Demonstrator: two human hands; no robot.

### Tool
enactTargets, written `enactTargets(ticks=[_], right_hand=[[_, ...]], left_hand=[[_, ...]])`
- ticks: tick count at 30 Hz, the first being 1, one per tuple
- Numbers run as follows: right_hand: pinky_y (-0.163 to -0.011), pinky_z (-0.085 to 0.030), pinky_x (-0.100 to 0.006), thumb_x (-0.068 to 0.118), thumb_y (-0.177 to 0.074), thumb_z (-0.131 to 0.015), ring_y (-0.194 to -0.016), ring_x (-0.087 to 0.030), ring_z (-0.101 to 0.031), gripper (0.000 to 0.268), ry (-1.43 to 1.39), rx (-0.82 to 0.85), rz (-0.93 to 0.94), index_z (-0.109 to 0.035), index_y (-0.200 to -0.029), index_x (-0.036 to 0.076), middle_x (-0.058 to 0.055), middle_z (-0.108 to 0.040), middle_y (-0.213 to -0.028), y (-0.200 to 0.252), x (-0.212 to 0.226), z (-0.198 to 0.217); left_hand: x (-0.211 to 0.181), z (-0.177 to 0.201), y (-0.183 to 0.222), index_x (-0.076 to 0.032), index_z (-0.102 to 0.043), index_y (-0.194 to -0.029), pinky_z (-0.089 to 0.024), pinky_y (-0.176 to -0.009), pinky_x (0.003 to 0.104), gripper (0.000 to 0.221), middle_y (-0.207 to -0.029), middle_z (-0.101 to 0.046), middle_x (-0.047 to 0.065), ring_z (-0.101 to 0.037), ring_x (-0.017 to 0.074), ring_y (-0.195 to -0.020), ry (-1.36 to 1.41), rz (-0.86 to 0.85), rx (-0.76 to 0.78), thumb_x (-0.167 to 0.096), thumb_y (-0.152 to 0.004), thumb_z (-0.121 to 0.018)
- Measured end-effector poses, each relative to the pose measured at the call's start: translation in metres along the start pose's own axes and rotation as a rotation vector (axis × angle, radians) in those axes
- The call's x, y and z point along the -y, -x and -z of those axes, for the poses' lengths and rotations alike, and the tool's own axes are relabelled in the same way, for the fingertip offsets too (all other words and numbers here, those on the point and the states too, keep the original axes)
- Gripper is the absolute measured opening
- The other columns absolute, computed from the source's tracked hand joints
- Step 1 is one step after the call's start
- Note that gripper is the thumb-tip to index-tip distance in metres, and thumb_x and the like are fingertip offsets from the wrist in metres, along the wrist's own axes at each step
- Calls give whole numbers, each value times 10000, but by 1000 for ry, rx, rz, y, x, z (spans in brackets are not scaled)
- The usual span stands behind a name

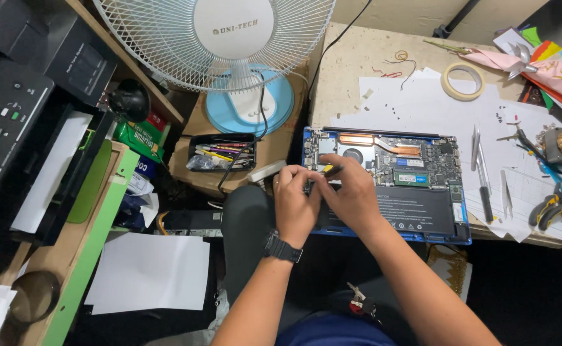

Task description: The recorder is repairing a laptop by installing a new battery and reconnecting internal ribbon cables and connectors.

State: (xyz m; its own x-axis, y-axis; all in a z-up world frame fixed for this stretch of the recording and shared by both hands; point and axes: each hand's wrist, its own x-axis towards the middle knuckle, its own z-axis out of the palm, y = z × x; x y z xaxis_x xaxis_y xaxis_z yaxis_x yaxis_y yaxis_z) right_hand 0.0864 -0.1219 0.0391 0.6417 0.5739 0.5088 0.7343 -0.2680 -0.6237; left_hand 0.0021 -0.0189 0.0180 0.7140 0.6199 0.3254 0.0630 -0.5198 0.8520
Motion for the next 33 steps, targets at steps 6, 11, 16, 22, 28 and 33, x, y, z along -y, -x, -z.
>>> enactTargets(ticks=[6, 11, 16, 22, 28, 33], right_hand=[[-777, -582, -348, 53, -854, -768, -921, -269, -694, 574, -103, -18, 41, -518, -1369, 10, -146, -675, -1064, -9, 23, 17], [-854, -581, -371, -47, -953, -652, -1004, -280, -700, 532, -111, 45, 130, -563, -1460, 85, -131, -691, -1122, -9, 24, 23], [-755, -557, -374, -15, -883, -720, -901, -293, -657, 530, -55, -39, 152, -602, -1383, 111, -164, -640, -1038, -15, 35, 21], [-722, -542, -383, 8, -881, -752, -846, -274, -652, 530, -62, -35, 100, -615, -1377, 135, -114, -655, -954, -15, 33, 22], [-815, -552, -387, -29, -903, -699, -925, -276, -667, 474, -135, -49, 131, -626, -1349, 114, -96, -677, -1004, -16, 30, 23], [-762, -537, -380, -10, -867, -737, -871, -287, -652, 410, -96, -41, 88, -670, -1257, 97, -124, -654, -957, -17, 29, 21]], left_hand=[[4, 2, -3, -83, -782, -939, -510, -876, 418, 123, -1014, -655, 118, -614, 331, -1006, 15, -56, -16, -94, -820, -751], [5, 0, -1, -48, -763, -930, -507, -899, 423, 108, -1036, -656, 126, -620, 334, -1011, 8, -91, -18, -120, -853, -742], [7, -2, -1, -41, -775, -926, -492, -897, 435, 131, -1044, -646, 147, -611, 354, -1002, -51, -108, -3, -108, -833, -712], [5, 1, -3, -32, -740, -941, -499, -899, 439, 109, -1054, -640, 152, -621, 359, -1010, -17, -129, 26, -99, -860, -708], [8, -3, 0, -40, -694, -922, -501, -898, 449, 92, -1032, -637, 155, -620, 370, -999, -16, -116, -12, -99, -855, -718], [7, -2, -1, -36, -685, -921, -498, -882, 450, 98, -1032, -639, 158, -621, 373, -985, -27, -92, 13, -112, -869, -718]])
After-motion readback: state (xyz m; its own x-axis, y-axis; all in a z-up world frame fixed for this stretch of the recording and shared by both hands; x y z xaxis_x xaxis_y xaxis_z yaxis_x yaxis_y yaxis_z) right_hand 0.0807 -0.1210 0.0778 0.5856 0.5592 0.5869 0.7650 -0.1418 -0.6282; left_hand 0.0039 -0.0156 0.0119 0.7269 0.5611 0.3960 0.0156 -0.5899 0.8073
